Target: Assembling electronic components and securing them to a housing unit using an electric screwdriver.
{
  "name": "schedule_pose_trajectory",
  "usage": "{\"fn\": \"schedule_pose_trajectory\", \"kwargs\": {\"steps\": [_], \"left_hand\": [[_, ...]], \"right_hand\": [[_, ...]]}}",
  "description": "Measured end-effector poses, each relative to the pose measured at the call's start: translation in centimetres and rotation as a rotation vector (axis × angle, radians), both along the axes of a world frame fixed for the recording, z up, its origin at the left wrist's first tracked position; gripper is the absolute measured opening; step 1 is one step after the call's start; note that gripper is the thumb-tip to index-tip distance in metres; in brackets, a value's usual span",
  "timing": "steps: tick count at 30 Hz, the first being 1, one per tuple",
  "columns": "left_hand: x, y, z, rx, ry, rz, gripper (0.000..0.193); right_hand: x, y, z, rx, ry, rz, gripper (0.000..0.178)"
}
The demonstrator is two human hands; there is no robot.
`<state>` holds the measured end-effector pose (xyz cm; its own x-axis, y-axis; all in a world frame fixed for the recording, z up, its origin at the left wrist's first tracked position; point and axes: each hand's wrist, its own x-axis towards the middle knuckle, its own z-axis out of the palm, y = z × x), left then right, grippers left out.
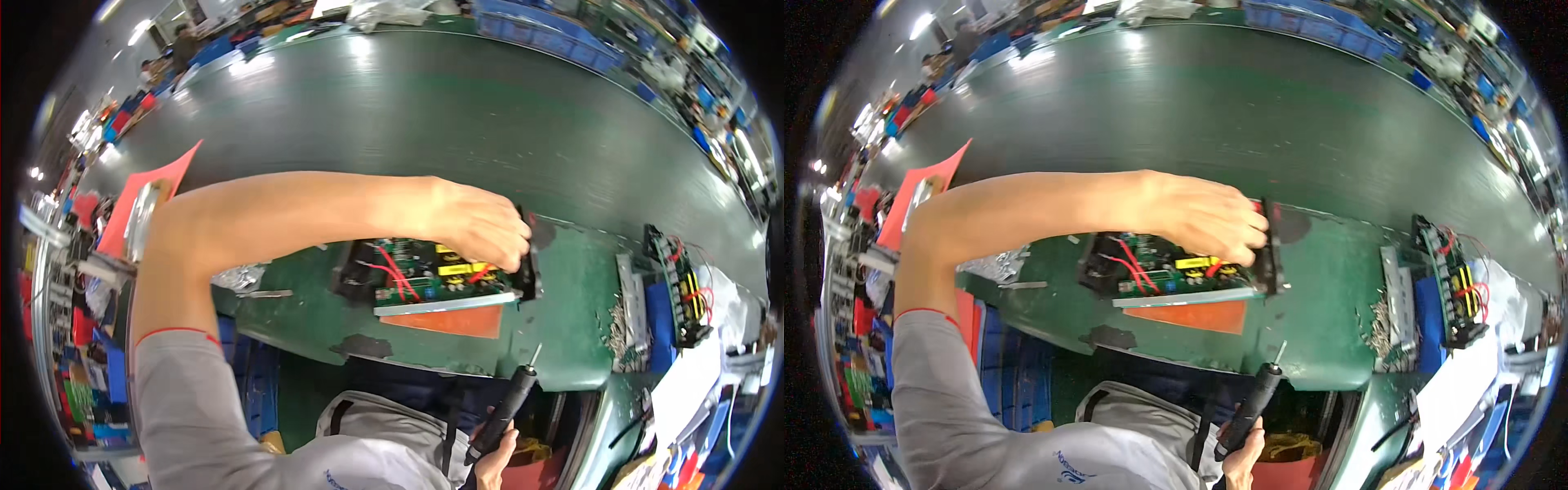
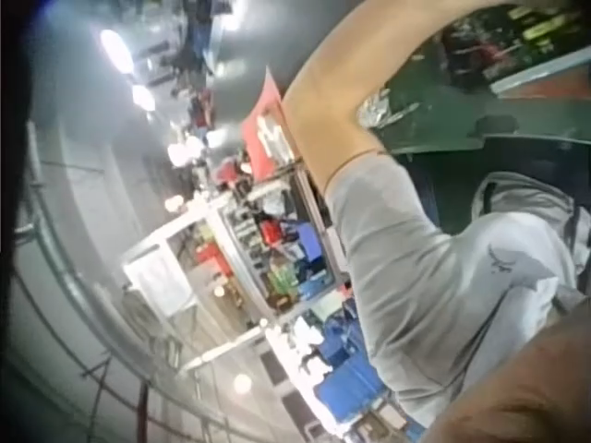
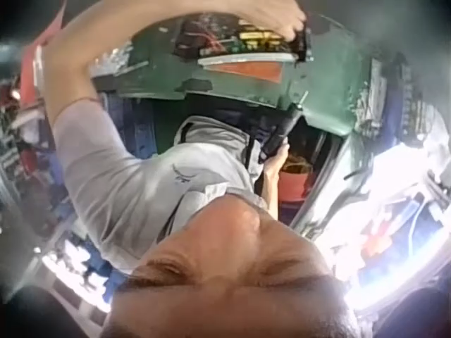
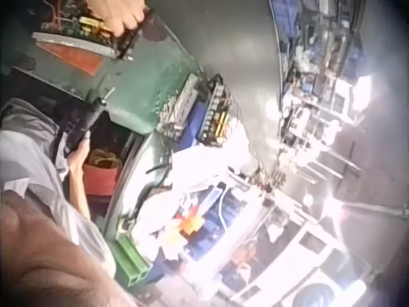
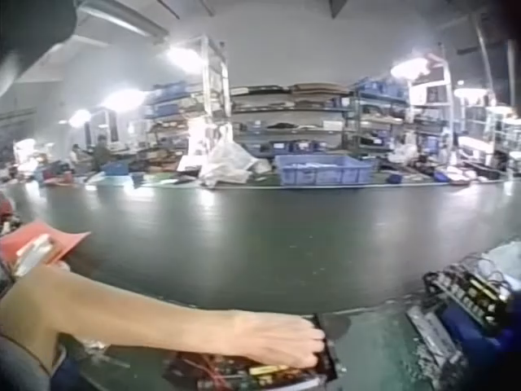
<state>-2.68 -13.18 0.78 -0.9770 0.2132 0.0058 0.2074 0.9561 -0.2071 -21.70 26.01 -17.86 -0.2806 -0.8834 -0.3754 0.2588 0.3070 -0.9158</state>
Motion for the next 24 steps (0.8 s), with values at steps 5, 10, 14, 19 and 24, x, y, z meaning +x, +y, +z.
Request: {"fn": "schedule_pose_trajectory", "kwargs": {"steps": [5,10,14,19,24], "left_hand": [[2.1,1.4,4.2,0.096,0.021,0.133,0.007],[7.7,3.7,8.3,0.192,0.173,0.336,0.014],[12.4,7.7,11.9,0.275,0.297,0.704,0.017],[20.2,16.6,14.7,0.368,0.604,1.055,0.021],[27.0,29.0,14.1,0.356,0.796,1.668,0.019]], "right_hand": [[-0.4,0.1,0.8,-0.030,0.009,0.043,0.085],[-0.5,-1.1,0.3,-0.072,0.060,0.058,0.082],[-1.0,-2.1,0.5,-0.039,0.067,0.052,0.095],[-1.4,-3.2,-1.1,-0.042,0.047,-0.006,0.091],[-0.4,-5.2,-0.2,-0.113,-0.021,0.048,0.082]]}}
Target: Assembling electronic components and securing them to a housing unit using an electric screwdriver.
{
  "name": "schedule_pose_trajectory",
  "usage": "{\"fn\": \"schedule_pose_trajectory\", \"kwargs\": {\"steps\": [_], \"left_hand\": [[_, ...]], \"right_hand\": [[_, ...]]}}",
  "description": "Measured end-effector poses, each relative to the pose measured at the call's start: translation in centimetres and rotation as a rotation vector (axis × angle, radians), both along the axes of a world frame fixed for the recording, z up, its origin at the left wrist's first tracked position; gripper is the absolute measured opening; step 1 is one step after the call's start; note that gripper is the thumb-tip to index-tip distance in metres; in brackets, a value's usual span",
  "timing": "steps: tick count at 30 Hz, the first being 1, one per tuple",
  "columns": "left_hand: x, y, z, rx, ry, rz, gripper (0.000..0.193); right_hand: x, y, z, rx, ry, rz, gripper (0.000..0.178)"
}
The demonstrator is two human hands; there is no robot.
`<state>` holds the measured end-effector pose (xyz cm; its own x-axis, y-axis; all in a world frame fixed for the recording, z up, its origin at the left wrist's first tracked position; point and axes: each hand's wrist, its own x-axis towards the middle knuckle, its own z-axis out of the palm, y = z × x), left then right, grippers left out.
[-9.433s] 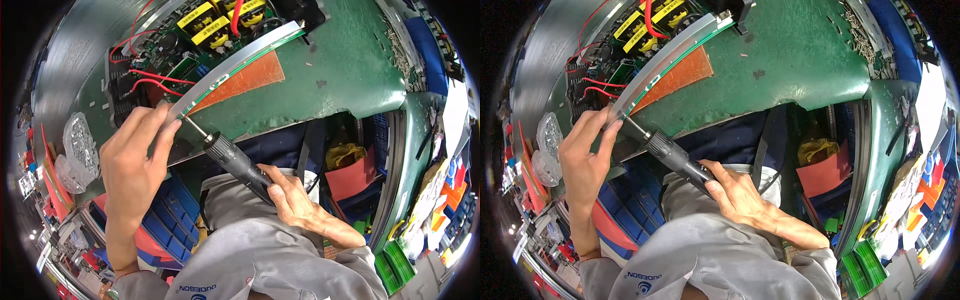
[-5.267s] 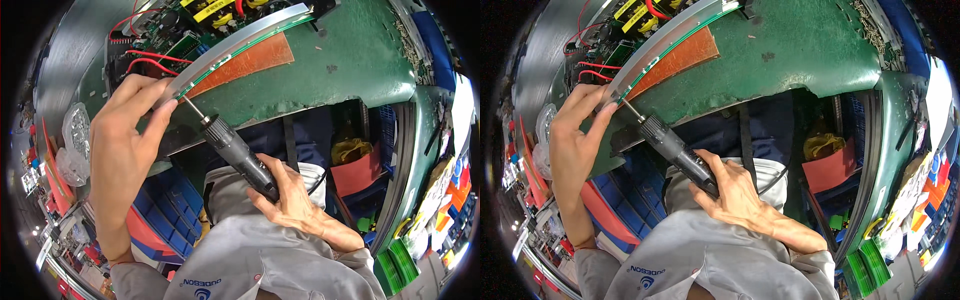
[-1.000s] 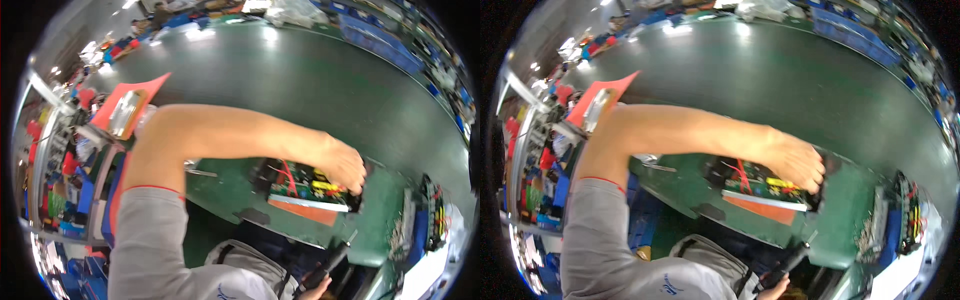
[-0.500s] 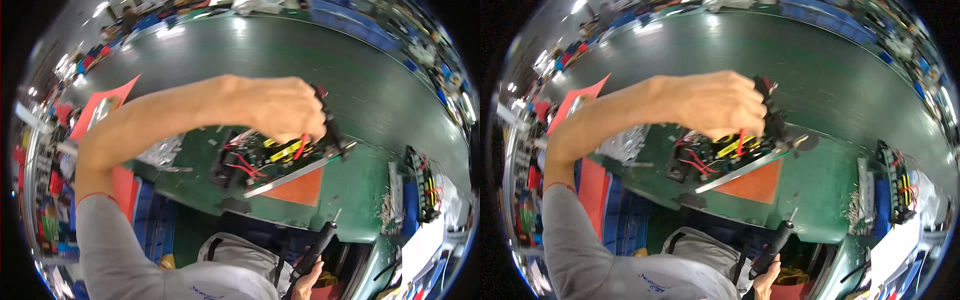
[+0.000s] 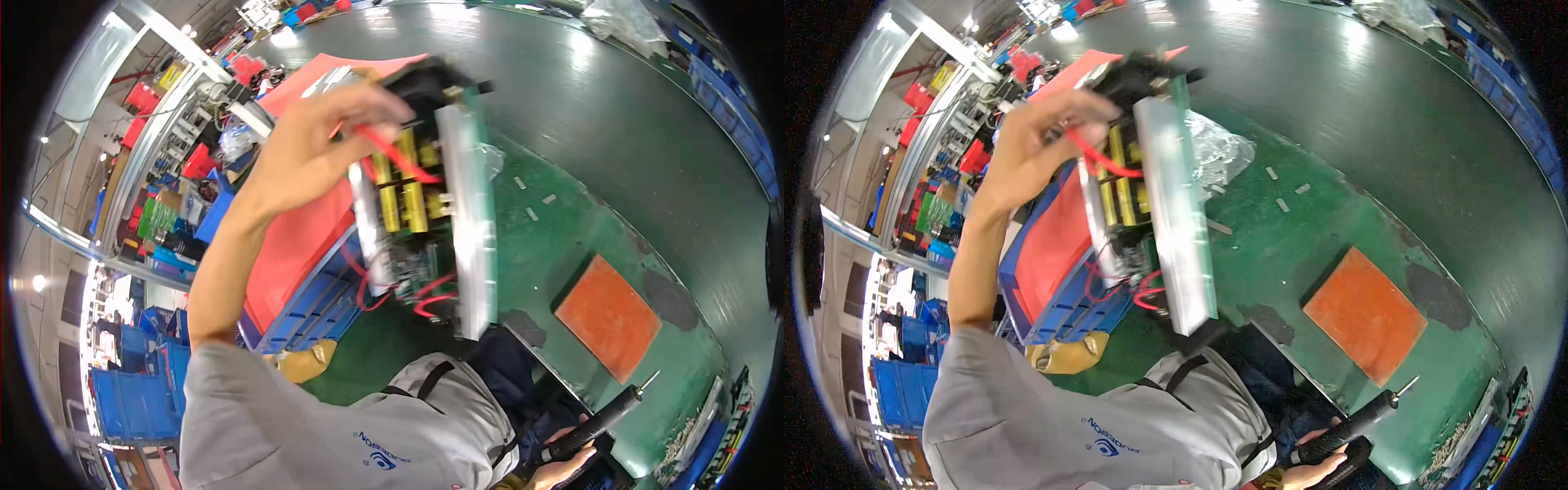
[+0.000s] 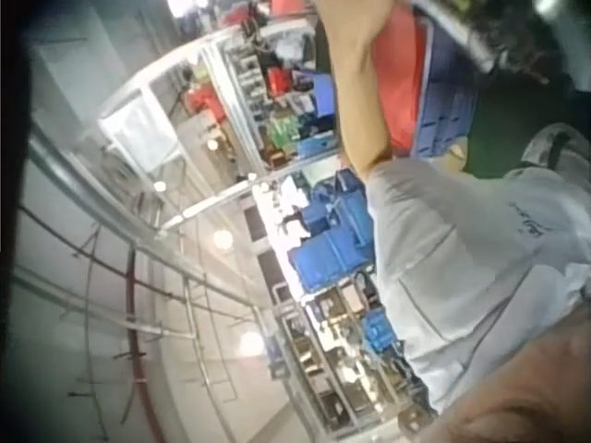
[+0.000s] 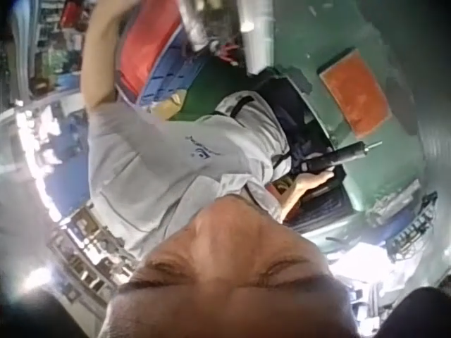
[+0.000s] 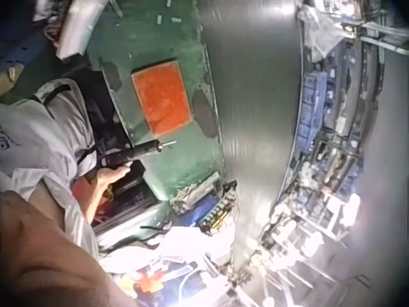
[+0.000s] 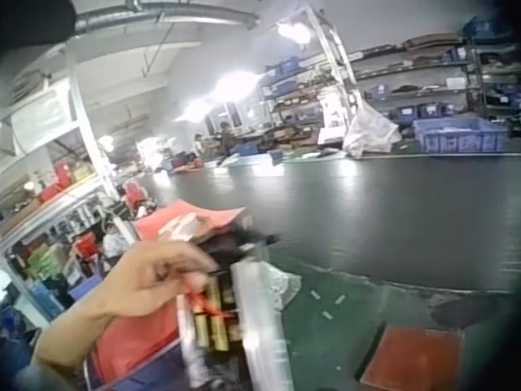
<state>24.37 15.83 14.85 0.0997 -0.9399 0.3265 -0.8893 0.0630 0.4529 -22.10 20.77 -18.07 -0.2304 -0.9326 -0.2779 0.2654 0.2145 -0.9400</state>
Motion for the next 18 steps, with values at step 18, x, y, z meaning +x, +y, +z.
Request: {"fn": "schedule_pose_trajectory", "kwargs": {"steps": [18], "left_hand": [[21.3,19.2,-21.6,0.288,0.426,0.771,0.021]], "right_hand": [[-5.3,-3.8,6.6,-0.039,0.185,-0.127,0.065]]}}
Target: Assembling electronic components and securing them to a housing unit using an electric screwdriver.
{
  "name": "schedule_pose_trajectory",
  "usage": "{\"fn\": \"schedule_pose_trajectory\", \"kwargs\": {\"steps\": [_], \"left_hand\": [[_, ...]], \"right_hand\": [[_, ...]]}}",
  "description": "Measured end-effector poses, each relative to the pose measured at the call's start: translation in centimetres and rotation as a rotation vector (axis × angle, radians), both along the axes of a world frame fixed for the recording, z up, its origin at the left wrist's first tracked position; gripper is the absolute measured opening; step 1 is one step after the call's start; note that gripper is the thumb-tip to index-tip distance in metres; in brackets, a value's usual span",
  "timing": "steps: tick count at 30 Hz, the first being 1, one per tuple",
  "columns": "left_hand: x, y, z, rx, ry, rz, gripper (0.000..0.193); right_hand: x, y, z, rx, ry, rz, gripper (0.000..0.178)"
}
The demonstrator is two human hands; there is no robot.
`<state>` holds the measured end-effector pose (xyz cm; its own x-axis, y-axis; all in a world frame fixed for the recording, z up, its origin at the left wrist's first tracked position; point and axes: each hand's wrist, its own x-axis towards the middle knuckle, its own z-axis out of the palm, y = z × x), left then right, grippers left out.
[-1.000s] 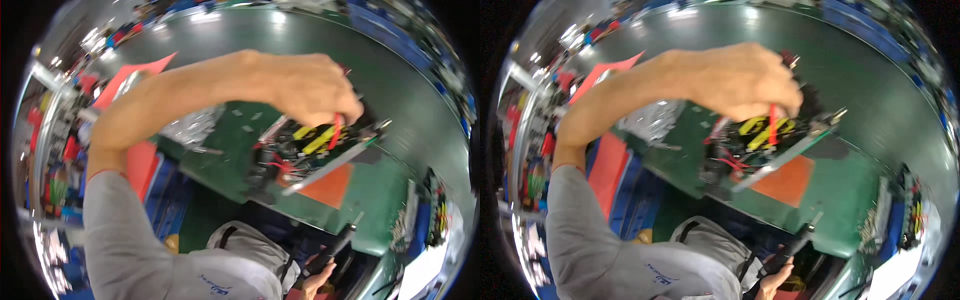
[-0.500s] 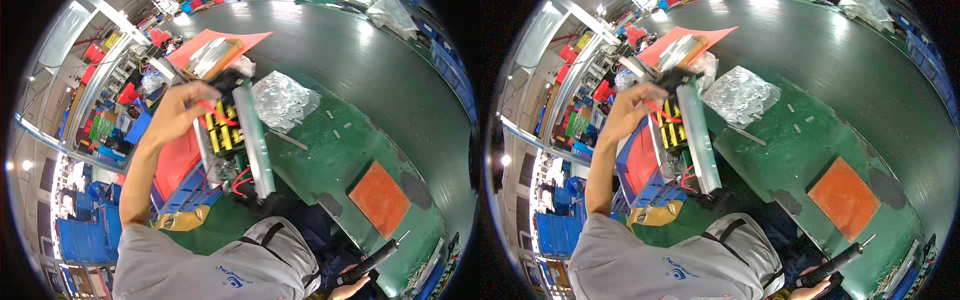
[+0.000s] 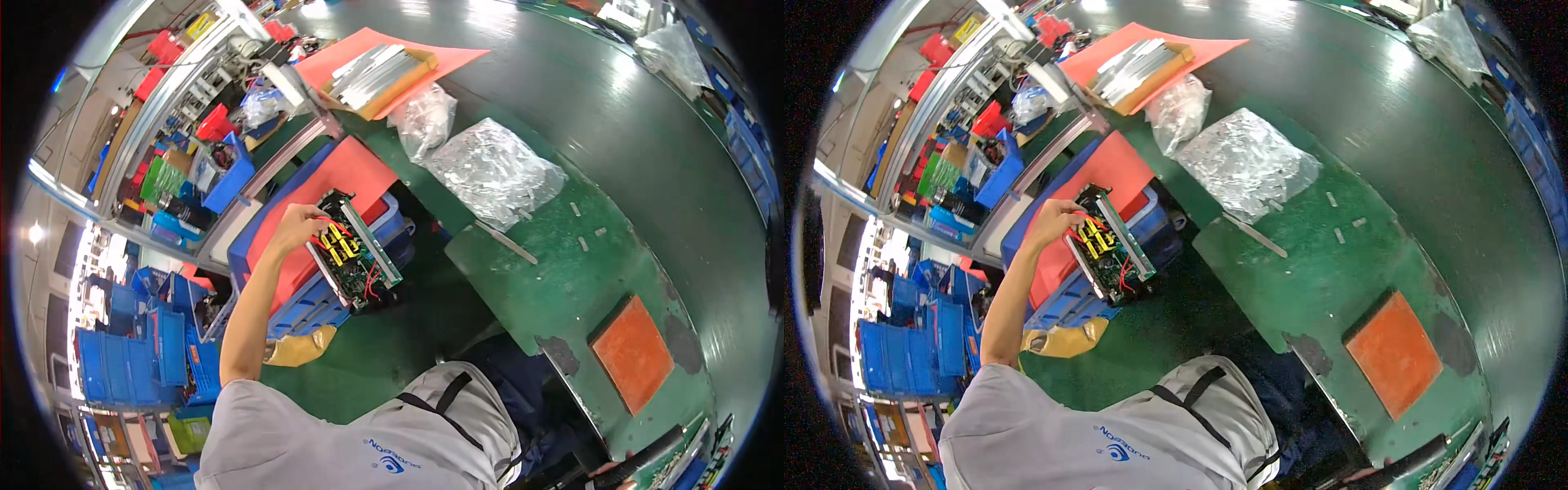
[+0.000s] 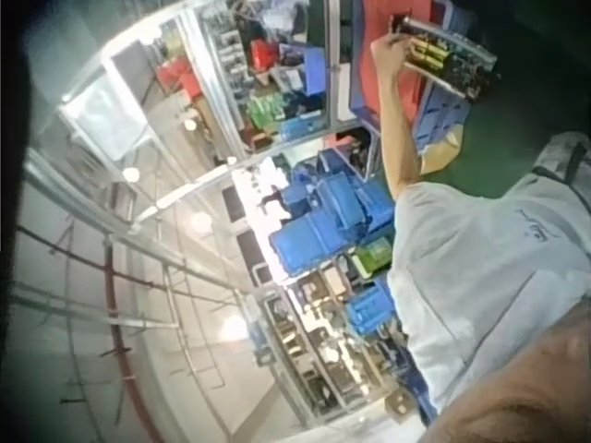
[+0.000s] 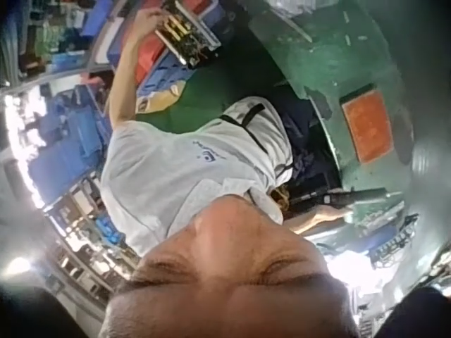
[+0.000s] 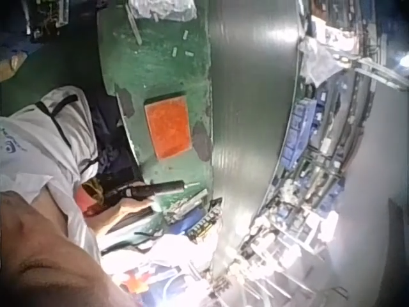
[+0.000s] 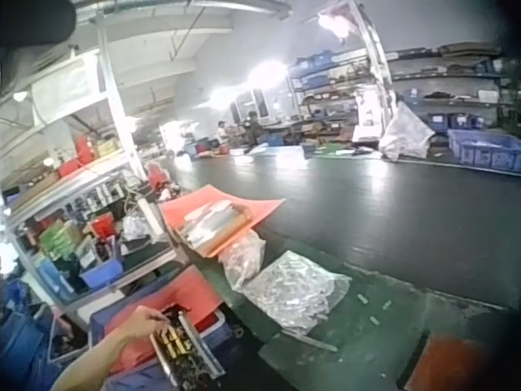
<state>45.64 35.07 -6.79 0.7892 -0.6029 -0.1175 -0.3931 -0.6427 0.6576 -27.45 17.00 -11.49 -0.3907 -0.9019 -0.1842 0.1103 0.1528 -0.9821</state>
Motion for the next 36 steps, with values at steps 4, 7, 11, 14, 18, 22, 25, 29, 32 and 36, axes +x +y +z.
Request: {"fn": "schedule_pose_trajectory", "kwargs": {"steps": [4,7,11,14,18,22,25,29,32,36], "left_hand": [[1.0,4.5,1.6,0.090,0.059,0.090,0.018],[1.3,9.7,2.6,0.162,0.082,0.230,0.019],[4.7,18.6,0.4,0.212,0.053,0.360,0.019],[7.4,21.4,-3.3,0.280,0.077,0.406,0.021],[14.2,30.7,-6.7,0.849,-0.389,-0.118,0.043],[10.3,4.3,-19.1,0.821,-0.369,-0.685,0.043],[3.6,-14.9,-24.3,0.479,-0.451,-1.008,0.039],[-0.6,-24.6,-24.1,0.161,-0.532,-1.167,0.033],[2.0,-24.5,-22.0,0.039,-0.598,-1.153,0.030],[5.7,-21.6,-17.8,-0.070,-0.698,-1.062,0.025]], "right_hand": [[0.9,-1.3,0.8,-0.122,-0.169,-0.265,0.057],[0.8,-2.1,2.9,0.007,0.175,-0.071,0.059],[0.5,-3.4,5.0,0.163,0.624,0.179,0.063],[-1.0,-4.4,5.4,0.162,0.740,0.251,0.068],[-11.0,-7.8,-1.0,0.075,0.978,0.227,0.065],[-1.7,-9.1,4.8,0.227,1.249,0.085,0.060],[-3.0,-11.1,2.3,0.206,1.344,0.044,0.050],[-4.9,-9.4,1.4,0.136,1.359,-0.068,0.058],[-5.1,-8.0,3.1,0.025,1.384,-0.051,0.050],[-7.6,-8.3,7.0,-0.060,1.477,-0.154,0.031]]}}
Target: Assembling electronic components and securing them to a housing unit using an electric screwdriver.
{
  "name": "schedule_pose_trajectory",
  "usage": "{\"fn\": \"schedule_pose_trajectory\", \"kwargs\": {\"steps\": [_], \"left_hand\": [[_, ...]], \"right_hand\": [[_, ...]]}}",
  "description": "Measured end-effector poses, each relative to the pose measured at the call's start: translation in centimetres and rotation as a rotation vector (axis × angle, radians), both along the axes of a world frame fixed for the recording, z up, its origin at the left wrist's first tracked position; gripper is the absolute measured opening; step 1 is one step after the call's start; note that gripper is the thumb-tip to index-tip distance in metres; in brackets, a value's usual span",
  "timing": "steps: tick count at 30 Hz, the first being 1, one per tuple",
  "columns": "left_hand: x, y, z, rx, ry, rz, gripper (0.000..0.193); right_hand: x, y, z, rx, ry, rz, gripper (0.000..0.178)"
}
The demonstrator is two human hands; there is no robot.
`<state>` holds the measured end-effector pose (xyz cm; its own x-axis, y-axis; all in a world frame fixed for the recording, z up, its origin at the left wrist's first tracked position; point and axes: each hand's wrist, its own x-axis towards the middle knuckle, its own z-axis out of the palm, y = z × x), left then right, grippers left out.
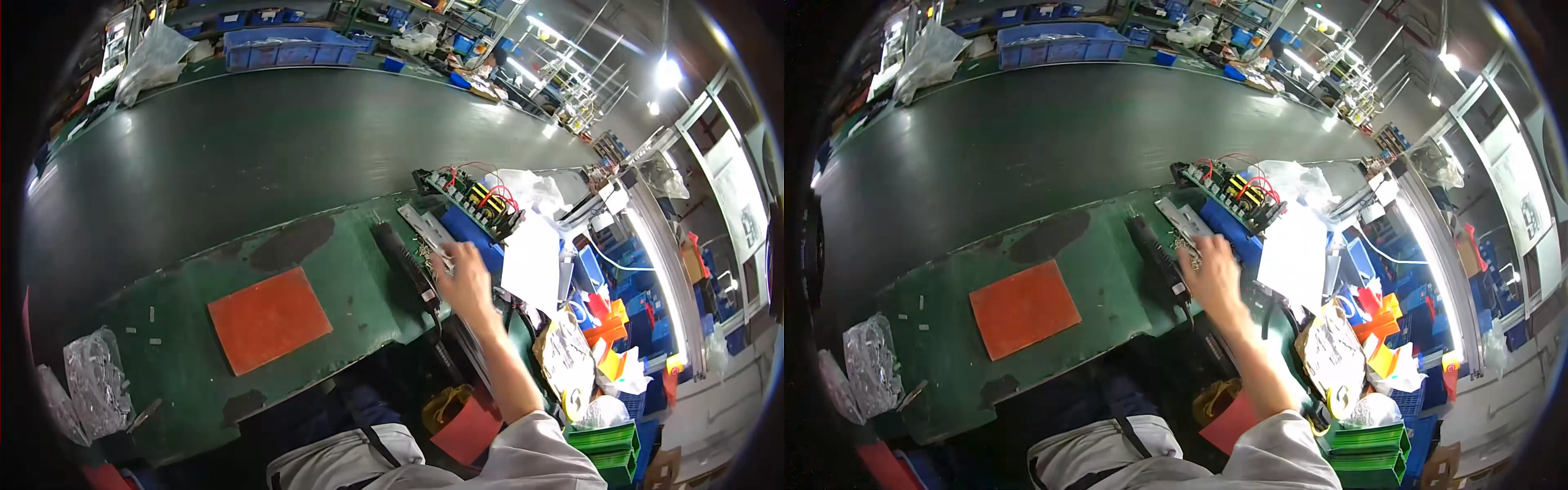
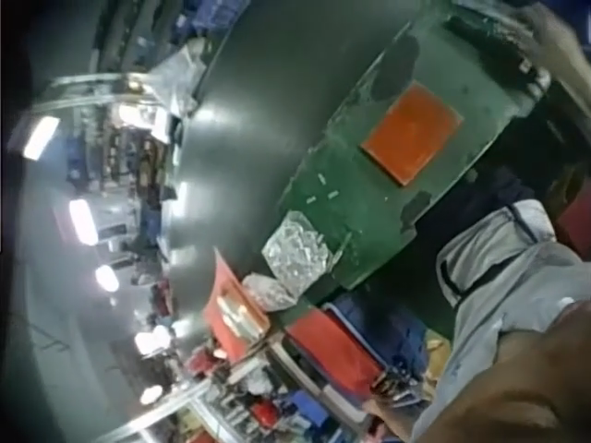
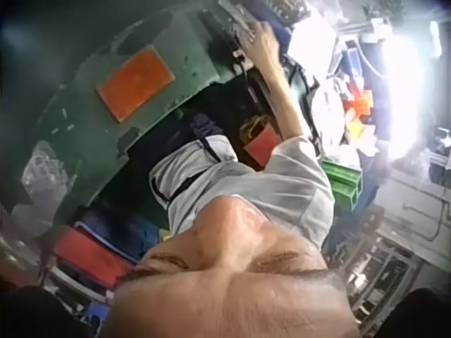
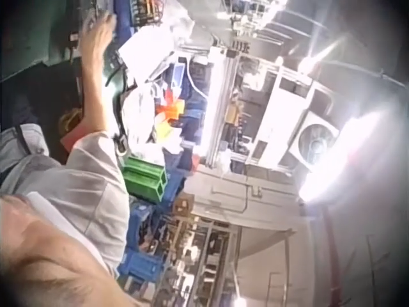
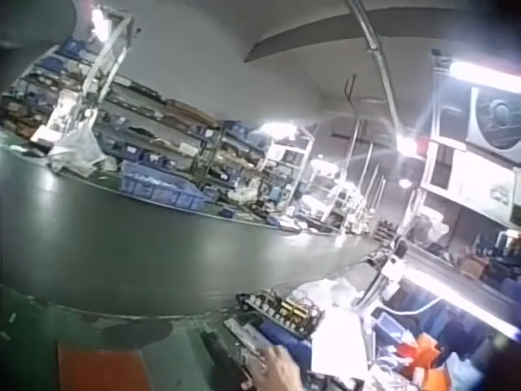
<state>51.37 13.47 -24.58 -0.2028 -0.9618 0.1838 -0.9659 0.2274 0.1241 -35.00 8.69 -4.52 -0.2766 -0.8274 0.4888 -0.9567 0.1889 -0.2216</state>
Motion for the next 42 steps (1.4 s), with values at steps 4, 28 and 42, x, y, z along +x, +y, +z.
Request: {"fn": "schedule_pose_trajectory", "kwargs": {"steps": [4,28,42], "left_hand": [[1.4,3.1,4.2,-0.148,-0.021,0.050,0.022],[-46.1,-8.7,13.8,-0.073,0.532,-0.163,0.053],[-49.6,-9.9,19.0,0.491,1.538,-0.273,0.059]], "right_hand": [[-8.6,-2.7,4.8,-0.141,-0.015,-0.069,0.018],[-24.9,-12.4,6.5,-0.307,-0.832,-0.294,0.029],[-3.7,-10.5,18.7,-0.210,-1.059,0.342,0.031]]}}
